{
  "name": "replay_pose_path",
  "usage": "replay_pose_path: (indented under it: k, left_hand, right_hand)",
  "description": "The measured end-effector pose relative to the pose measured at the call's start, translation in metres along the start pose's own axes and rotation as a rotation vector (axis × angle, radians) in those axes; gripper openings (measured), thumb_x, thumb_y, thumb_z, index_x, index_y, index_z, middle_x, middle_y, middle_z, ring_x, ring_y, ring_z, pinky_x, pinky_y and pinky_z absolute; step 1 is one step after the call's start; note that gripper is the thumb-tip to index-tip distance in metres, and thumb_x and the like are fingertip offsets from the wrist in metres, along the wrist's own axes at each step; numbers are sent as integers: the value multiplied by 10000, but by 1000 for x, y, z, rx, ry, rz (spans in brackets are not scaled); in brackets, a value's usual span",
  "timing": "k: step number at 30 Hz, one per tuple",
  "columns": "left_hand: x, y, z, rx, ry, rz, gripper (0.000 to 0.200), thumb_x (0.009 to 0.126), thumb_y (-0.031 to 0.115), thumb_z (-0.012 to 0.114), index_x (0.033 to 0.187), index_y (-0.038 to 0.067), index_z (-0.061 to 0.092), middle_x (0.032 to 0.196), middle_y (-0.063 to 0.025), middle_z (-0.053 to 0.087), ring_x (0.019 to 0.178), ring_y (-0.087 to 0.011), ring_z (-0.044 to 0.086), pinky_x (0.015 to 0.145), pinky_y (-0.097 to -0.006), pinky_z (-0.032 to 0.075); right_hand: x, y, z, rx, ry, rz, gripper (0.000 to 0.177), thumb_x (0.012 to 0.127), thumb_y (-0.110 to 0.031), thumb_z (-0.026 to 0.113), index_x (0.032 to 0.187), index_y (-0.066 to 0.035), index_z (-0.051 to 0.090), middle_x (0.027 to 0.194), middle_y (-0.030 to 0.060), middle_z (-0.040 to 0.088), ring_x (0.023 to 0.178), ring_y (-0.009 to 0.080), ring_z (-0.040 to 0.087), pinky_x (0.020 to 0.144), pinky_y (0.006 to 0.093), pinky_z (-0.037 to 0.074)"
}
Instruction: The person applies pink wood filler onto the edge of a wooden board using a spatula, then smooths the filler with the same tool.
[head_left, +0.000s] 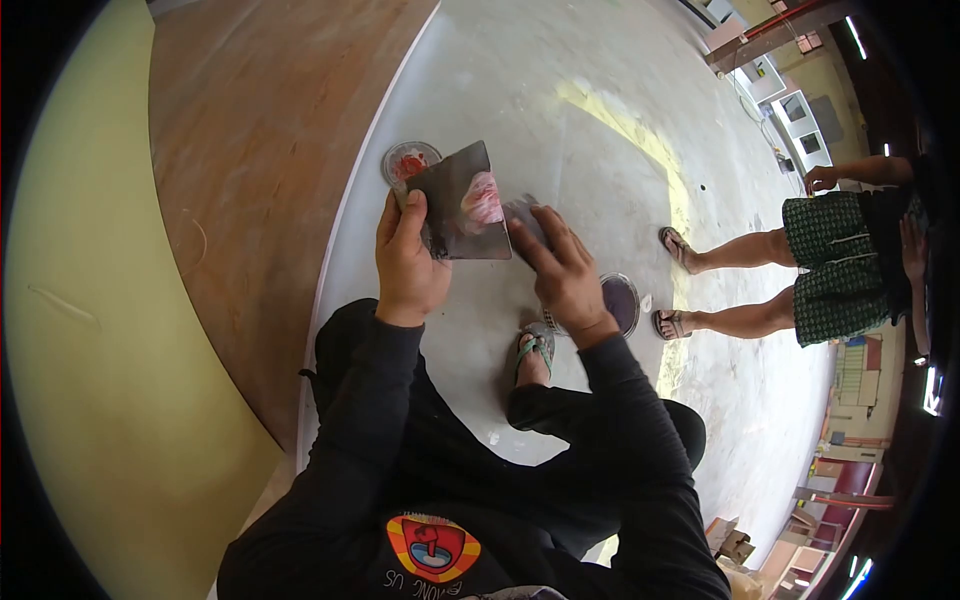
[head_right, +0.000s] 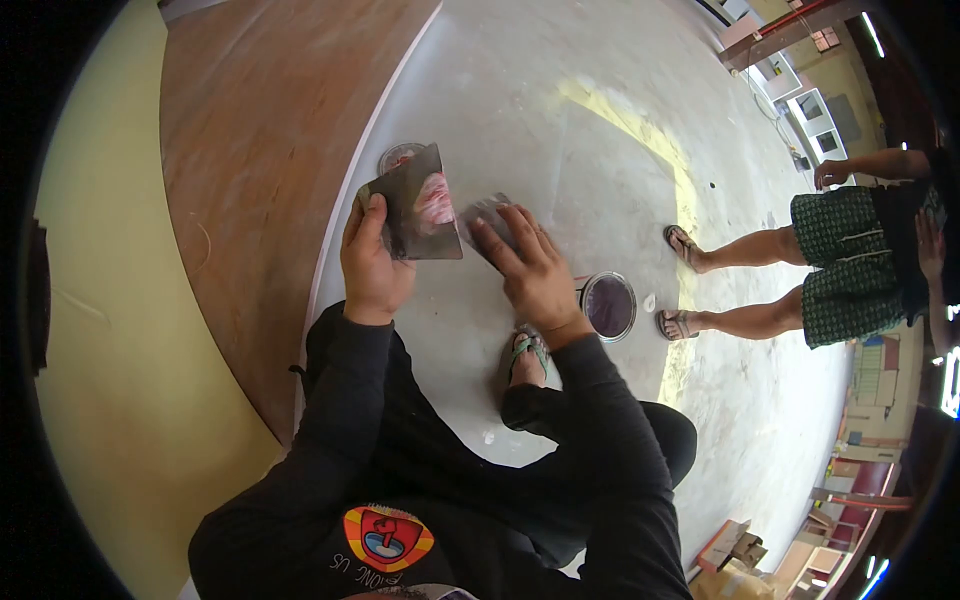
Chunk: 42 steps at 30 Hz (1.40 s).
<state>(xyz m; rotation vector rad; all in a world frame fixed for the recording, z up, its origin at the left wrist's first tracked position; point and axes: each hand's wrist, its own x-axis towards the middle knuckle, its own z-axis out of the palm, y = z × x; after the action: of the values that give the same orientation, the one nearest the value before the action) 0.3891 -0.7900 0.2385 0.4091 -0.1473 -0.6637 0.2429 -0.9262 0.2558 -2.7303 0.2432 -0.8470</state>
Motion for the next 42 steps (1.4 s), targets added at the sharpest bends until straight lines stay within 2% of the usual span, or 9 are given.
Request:
replay_pose_path:
  k: [7, 13, 17, 24, 26, 28, 29, 32, 42]
  left_hand:
    - [6, -7, -14, 786, 42, 334, 264, 1037, 192, 438, 1211, 17, 534, 1106, -56, 611, 989, -137, 557, 894, -292, 445]
    - [-4, -5, 2, 912, 12, 391, 282, 1047, 206, 418, 1200, -1, 531, 1089, -76, 613, 975, -137, 548, 891, -279, 431]
    - [-2, -3, -2, 911, -15, 388, 275, 1043, 196, 421, 1200, -1, 533, 1105, -84, 616, 989, -147, 569, 908, -294, 445]
    - [-5, 4, 6, 112, 63, 71, 244, 1028, 189, 465, 1185, 15, 534, 1141, -54, 612, 1028, -140, 591, 923, -300, 471]
    - [-6, 8, 0, 61, 66, 72, 244, 1027, 190, 472, 1191, 19, 531, 1142, -44, 606, 1020, -128, 582, 910, -288, 467]
    - [-2, 8, -9, 528, 113, 362, 234, 1028, 191, 473, 1184, 25, 531, 1105, -24, 593, 982, -110, 557, 877, -283, 462]
    - [1, 5, -11, 542, 142, 399, 246, 1039, 202, 446, 1176, 4, 499, 1057, -57, 582, 937, -124, 521, 861, -279, 430]
    - [-1, 4, -2, 749, 173, 521, 274, 1046, 211, 428, 1193, -13, 483, 1067, -82, 581, 963, -142, 520, 873, -279, 424]
    - [-12, 4, 2, 1010, -21, 629, 304, 1046, 168, 391, 1247, -53, 447, 1011, -143, 615, 881, -187, 582, 798, -295, 462]
  right_hand:
    - [33, -25, -37, -332, -29, -236, 455, 736, 10, 562, 1122, -175, 718, 1210, 26, 669, 1209, 282, 576, 1009, 484, 375]
    - [36, -35, -32, -301, -160, -163, 433, 745, 13, 584, 1104, -187, 723, 1201, -5, 677, 1219, 266, 572, 1019, 506, 362]
    - [44, -35, -36, -180, -113, -139, 516, 743, 63, 560, 1179, -178, 694, 1231, 30, 668, 1236, 295, 560, 1024, 475, 391]
    - [6, -21, -2, 221, -32, 68, 595, 748, 131, 533, 1257, -153, 652, 1314, 107, 606, 1246, 401, 528, 1072, 476, 407]
    - [-9, -11, 0, -10, -159, 7, 539, 817, 133, 505, 1301, -83, 602, 1312, 131, 610, 1204, 373, 575, 1029, 430, 457]
    - [-4, -20, 2, 656, 178, 532, 430, 900, 99, 437, 1313, 25, 527, 1235, 182, 632, 1137, 314, 629, 947, 365, 527]
    - [-4, -23, -9, 795, 232, 667, 305, 949, -9, 477, 1248, 38, 515, 1135, 178, 642, 946, 285, 686, 747, 378, 592]
    - [1, -51, -4, 1375, 550, 924, 236, 935, -81, 533, 1150, 16, 525, 1060, 172, 642, 816, 311, 692, 574, 418, 580]
    - [27, -66, 31, 1238, 505, 1040, 182, 912, -85, 524, 1026, 57, 528, 897, 167, 634, 690, 310, 666, 496, 411, 539]
